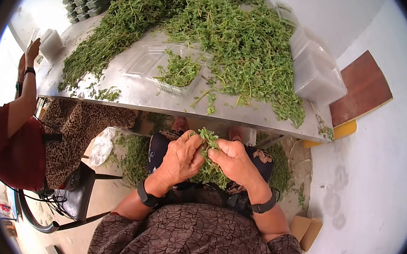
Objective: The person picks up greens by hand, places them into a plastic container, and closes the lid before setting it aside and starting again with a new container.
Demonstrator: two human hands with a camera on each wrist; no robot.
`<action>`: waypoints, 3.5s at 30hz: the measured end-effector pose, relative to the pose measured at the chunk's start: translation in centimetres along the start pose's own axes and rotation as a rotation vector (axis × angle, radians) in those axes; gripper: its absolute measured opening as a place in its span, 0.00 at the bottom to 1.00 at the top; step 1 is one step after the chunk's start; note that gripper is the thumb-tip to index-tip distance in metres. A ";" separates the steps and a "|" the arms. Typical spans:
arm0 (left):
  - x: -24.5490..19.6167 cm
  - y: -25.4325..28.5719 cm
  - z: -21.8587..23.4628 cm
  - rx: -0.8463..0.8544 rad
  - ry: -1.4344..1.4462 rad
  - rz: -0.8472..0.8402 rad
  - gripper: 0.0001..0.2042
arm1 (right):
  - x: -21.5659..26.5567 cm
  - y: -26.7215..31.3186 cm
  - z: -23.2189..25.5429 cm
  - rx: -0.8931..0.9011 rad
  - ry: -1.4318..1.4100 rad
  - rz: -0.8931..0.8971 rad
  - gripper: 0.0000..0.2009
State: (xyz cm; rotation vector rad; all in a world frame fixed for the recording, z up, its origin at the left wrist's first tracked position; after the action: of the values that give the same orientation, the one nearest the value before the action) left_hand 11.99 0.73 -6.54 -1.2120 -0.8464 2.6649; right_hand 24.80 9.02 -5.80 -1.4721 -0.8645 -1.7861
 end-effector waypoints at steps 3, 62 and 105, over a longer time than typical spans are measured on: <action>-0.2 -0.5 0.2 -0.136 0.050 0.035 0.06 | 1.4 -0.2 -0.2 -0.038 0.122 0.084 0.10; 4.8 -9.9 8.2 -0.100 -0.607 -0.017 0.16 | 6.2 -10.7 3.8 -0.148 0.932 0.529 0.11; 3.2 -4.0 0.4 0.530 0.489 -0.172 0.14 | 10.1 -17.9 11.9 -0.280 1.035 0.150 0.21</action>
State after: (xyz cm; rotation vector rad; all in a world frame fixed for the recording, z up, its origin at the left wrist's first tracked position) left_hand 8.98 4.92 -6.39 -1.4524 -0.1462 2.1043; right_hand 15.11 28.13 4.52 -0.5352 0.0255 -2.2135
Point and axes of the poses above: each hand's wrist, its own y-axis away from the middle knuckle, its own z-axis out of the back of the hand, x = y × z, the point moved 3 cm from there along -y, towards the middle knuckle, and after that the axes turned 3 degrees about y, right-handed, at the moved point
